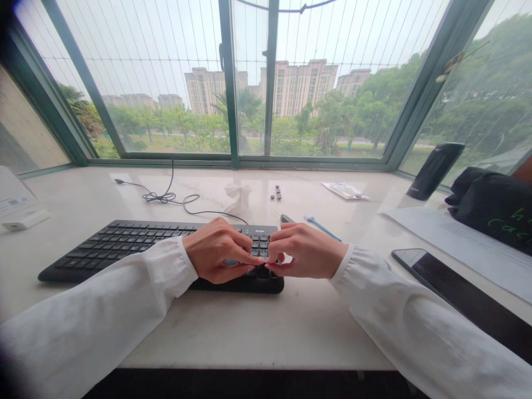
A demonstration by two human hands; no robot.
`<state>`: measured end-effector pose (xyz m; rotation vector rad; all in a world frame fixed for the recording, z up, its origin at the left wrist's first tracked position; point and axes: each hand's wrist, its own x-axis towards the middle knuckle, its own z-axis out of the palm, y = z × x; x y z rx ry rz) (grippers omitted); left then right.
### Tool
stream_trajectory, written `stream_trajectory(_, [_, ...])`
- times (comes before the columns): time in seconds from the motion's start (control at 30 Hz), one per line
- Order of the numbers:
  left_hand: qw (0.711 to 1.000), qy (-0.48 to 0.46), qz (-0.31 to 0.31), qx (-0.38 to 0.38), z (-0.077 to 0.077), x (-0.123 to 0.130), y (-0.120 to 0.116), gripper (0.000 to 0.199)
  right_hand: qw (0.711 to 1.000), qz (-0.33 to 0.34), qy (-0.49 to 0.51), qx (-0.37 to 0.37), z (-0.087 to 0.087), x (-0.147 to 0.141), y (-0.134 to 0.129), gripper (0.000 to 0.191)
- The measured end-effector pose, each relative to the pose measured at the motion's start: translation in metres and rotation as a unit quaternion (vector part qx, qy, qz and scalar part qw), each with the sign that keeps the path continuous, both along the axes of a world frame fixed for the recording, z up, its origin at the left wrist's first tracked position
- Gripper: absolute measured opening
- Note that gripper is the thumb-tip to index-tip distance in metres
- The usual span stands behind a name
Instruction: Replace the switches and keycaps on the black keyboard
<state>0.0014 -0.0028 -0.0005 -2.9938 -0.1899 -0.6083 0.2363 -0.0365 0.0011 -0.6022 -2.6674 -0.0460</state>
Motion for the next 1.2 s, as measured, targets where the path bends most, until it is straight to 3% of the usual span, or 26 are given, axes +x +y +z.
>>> stream_trajectory(0.37, [1.0, 0.002, 0.0, -0.026, 0.002, 0.002, -0.002, 0.021, 0.991, -0.046, 0.011, -0.122, 0.003, 0.0, 0.003, 0.015])
stream_trajectory(0.73, [0.999, -0.006, 0.026, -0.023, 0.002, 0.002, 0.0, 0.023, 0.991, -0.068, 0.003, -0.116, 0.003, 0.001, 0.005, 0.017])
stream_trajectory(1.0, [0.997, -0.002, 0.052, -0.064, 0.003, 0.008, -0.007, 0.024, 0.986, -0.063, 0.005, -0.155, 0.0, 0.003, 0.007, 0.024])
stream_trajectory(1.2, [0.996, 0.014, 0.075, -0.049, 0.005, 0.012, -0.013, 0.025, 0.983, -0.08, -0.005, -0.163, 0.0, 0.002, 0.007, 0.026])
